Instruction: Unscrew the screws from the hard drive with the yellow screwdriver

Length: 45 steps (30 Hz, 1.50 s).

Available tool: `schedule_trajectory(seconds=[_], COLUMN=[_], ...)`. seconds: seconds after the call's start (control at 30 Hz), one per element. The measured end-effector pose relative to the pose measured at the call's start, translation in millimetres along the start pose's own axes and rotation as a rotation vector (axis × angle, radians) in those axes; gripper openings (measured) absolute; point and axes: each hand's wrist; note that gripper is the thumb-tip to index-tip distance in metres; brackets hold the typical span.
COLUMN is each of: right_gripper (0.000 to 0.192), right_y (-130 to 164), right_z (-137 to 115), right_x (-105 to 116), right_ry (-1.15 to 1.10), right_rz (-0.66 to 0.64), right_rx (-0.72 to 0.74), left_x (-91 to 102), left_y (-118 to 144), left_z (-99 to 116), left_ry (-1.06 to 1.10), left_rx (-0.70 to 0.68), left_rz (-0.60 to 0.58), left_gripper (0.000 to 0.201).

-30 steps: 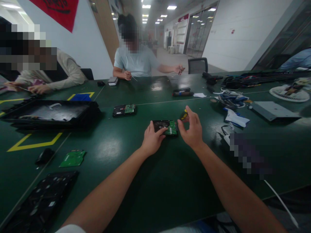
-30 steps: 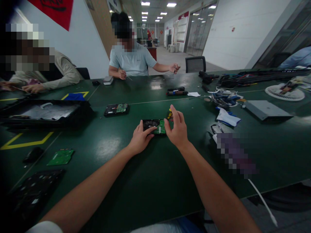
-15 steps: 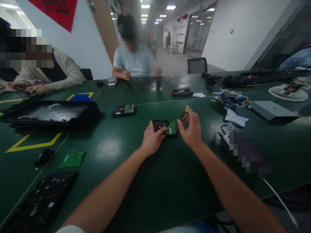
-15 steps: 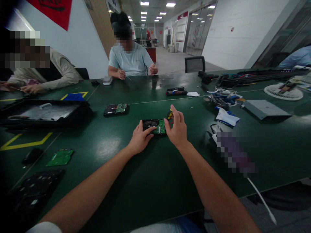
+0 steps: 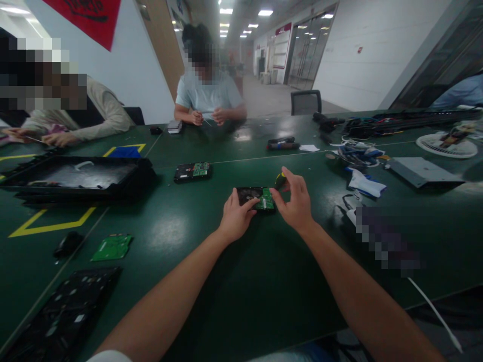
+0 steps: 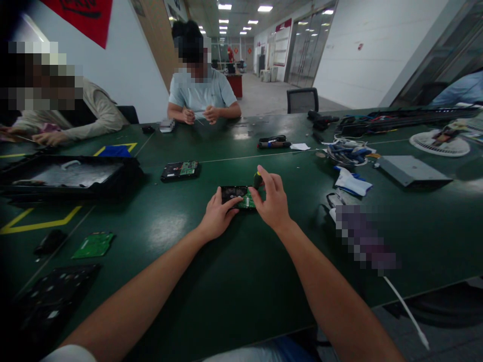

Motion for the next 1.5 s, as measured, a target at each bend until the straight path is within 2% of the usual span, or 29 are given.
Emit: schedule_trajectory(seconds=[0.1, 0.27, 0.77, 0.97, 1.13, 1.5], right_gripper=[0.069, 0.065, 0.068, 0.064, 0.069, 0.066], right_y=[-0.4, 0.4, -0.6, -0.1, -0.4, -0.5], right_z=[0.1, 3.2, 2.3, 4.2, 3.1, 2.3], right_x=[-0.4, -1.2, -1.4, -1.7, -1.6, -1.3], right_ry=[-0.019, 0.02, 0.0, 0.001, -0.011, -0.009], right_rz=[-0.025, 0.029, 0.039, 0.073, 0.044, 0.054], right_rx=[0.017, -0.008, 0.023, -0.012, -0.002, -0.025], left_x=[0.2, 0.1, -2.5, -2.2, -0.9, -1.6], left_y=[0.3, 0.3, -0.2, -0.4, 0.2, -0.2], left_z=[0.2, 0.3, -1.8, -2.3, -1.0, -0.8], left_ry=[0.005, -0.002, 0.007, 0.01, 0.01, 0.003], left_rx=[0.001, -0.006, 0.001, 0.003, 0.003, -0.001], left_rz=[0.001, 0.004, -0.001, -0.01, -0.007, 0.002], left_gripper=[0.049, 0.049, 0.049, 0.049, 0.049, 0.05])
Point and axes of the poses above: each hand's wrist, its own y-axis away from the middle knuckle, its own x-axis out of the back of the hand, z = x × y, and after that the axes turned 1 degree about -y, right-handed
